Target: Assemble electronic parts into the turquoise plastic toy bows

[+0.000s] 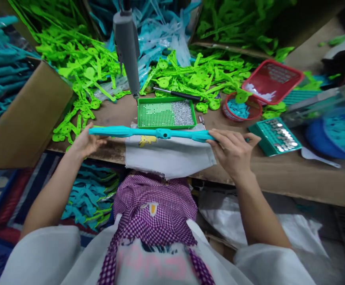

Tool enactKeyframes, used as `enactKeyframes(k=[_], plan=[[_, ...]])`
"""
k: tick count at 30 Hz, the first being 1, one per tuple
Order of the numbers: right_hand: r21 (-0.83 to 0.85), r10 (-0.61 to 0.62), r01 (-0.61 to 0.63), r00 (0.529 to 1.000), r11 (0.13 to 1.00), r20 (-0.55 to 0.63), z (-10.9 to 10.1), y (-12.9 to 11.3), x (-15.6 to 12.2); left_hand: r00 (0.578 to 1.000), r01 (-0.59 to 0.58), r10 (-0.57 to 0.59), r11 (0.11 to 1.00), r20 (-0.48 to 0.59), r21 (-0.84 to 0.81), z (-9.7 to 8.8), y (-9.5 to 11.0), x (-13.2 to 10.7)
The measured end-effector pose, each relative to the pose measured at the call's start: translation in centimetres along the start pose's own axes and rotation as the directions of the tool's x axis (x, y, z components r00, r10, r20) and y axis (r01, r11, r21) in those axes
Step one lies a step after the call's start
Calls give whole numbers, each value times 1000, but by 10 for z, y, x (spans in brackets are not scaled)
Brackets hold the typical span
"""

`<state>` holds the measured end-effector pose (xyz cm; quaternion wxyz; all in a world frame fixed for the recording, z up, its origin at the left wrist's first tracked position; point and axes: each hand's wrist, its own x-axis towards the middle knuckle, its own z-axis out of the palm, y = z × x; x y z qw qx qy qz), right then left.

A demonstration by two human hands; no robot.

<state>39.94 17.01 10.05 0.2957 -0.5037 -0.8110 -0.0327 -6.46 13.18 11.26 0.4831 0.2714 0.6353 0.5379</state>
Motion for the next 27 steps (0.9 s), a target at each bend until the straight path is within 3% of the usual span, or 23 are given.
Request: enactKeyframes(k=[2,3,4,5,6,7,8,10,14,20,22,24,26,27], plan=[[46,-10,9,1000,999,6,-2,0,2,990,100,-75,972,-122,214,-5,-1,-28],[59,-15,14,1000,998,9,-2,1,3,962,-7,99,941,-255,339,-6,-2,-42],[62,-16,15,1000,998,11,-2,1,4,880,-185,363,856,-307,482,-5,-3,-55],[55,-15,14,1000,998,13,-3,2,5,753,-339,595,717,-281,609,-2,-3,-65],[46,-15,15,1000,999,14,-3,2,6,686,-449,709,588,-161,673,3,-3,-72],[41,-17,17,1000,999,15,-3,3,7,654,-526,755,489,-36,695,10,-3,-75],[42,-23,22,1000,999,14,-3,3,7,649,-585,757,431,78,688,17,-2,-73],[58,-42,41,999,997,17,-2,4,7,693,-632,692,448,203,633,32,-1,-62],[76,-38,35,999,996,37,-2,4,4,746,-617,647,583,158,528,48,-3,-33],[96,-21,16,999,995,42,-2,6,3,770,-572,634,638,69,515,39,-3,-26],[105,-30,27,999,994,28,-2,6,3,735,-604,674,595,80,531,44,-4,-36],[107,-42,40,999,993,18,-2,6,3,647,-667,744,444,169,599,60,-8,-47],[88,-58,57,998,994,13,-3,5,2,526,-758,788,263,320,597,89,-19,-55],[71,-68,67,998,995,10,-3,5,2,508,-787,766,225,395,574,105,-25,-56]])
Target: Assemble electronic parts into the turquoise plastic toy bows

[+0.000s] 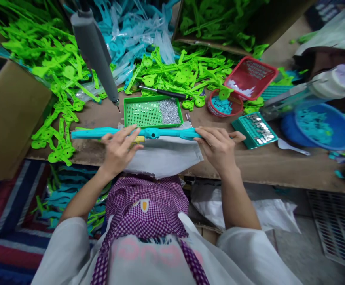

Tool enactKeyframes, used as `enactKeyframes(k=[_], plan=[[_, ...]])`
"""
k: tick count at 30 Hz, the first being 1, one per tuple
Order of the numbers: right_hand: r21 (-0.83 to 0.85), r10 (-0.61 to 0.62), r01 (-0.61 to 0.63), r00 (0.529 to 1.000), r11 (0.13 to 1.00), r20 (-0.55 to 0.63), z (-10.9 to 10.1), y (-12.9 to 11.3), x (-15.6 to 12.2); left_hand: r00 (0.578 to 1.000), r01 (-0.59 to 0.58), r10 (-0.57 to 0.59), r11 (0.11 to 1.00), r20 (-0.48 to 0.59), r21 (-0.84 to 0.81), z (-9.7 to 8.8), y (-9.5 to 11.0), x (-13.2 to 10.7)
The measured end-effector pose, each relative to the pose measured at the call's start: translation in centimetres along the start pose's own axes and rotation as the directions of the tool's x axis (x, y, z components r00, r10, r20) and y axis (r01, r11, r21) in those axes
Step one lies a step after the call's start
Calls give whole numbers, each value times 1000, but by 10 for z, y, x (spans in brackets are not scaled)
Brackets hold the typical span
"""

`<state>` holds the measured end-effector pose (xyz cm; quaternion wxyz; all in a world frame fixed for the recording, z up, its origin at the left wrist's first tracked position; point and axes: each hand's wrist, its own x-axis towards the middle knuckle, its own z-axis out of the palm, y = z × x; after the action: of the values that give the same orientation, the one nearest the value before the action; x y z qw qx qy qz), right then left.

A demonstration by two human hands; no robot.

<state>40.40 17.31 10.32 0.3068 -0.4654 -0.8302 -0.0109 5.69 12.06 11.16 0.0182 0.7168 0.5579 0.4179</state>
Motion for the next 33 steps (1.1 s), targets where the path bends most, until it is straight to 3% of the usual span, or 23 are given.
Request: enactKeyframes(k=[4,8,11,15,19,22,25,27,28,29,31,32,33], plan=[[-75,-73,70,997,995,-32,-3,1,0,983,-158,165,984,85,-80,63,17,10],[-123,-90,85,995,989,-33,-3,4,-2,966,-257,255,964,-33,-65,93,14,13],[-142,-76,68,996,987,-50,0,5,-5,968,-236,231,971,-99,-43,99,13,7],[-130,-130,117,987,985,-94,1,5,-3,991,-121,116,991,-72,-65,102,16,3],[-146,-105,95,992,985,-65,-1,9,6,999,4,-11,979,-34,-204,99,17,19],[-155,-81,70,995,986,-66,-2,13,16,995,91,-74,936,62,-339,92,22,34],[-166,-77,64,994,984,-73,-2,14,17,972,227,-227,844,58,-486,81,37,26],[-187,-118,97,987,978,-106,2,12,6,893,361,-449,678,29,-641,74,50,5],[-203,-148,118,979,972,-138,6,11,-3,824,433,-558,518,92,-738,71,56,-8],[-223,-179,138,968,965,-176,11,9,-16,742,528,-614,287,270,-799,69,61,-20],[-262,-215,151,948,953,-235,24,4,-44,531,674,-542,-197,652,-712,71,65,-37],[-273,-216,146,944,951,-249,30,0,-58,450,684,-485,-353,750,-638,74,64,-40],[-268,-209,139,944,953,-255,35,-3,-71,387,674,-458,-452,800,-585,79,63,-41]])
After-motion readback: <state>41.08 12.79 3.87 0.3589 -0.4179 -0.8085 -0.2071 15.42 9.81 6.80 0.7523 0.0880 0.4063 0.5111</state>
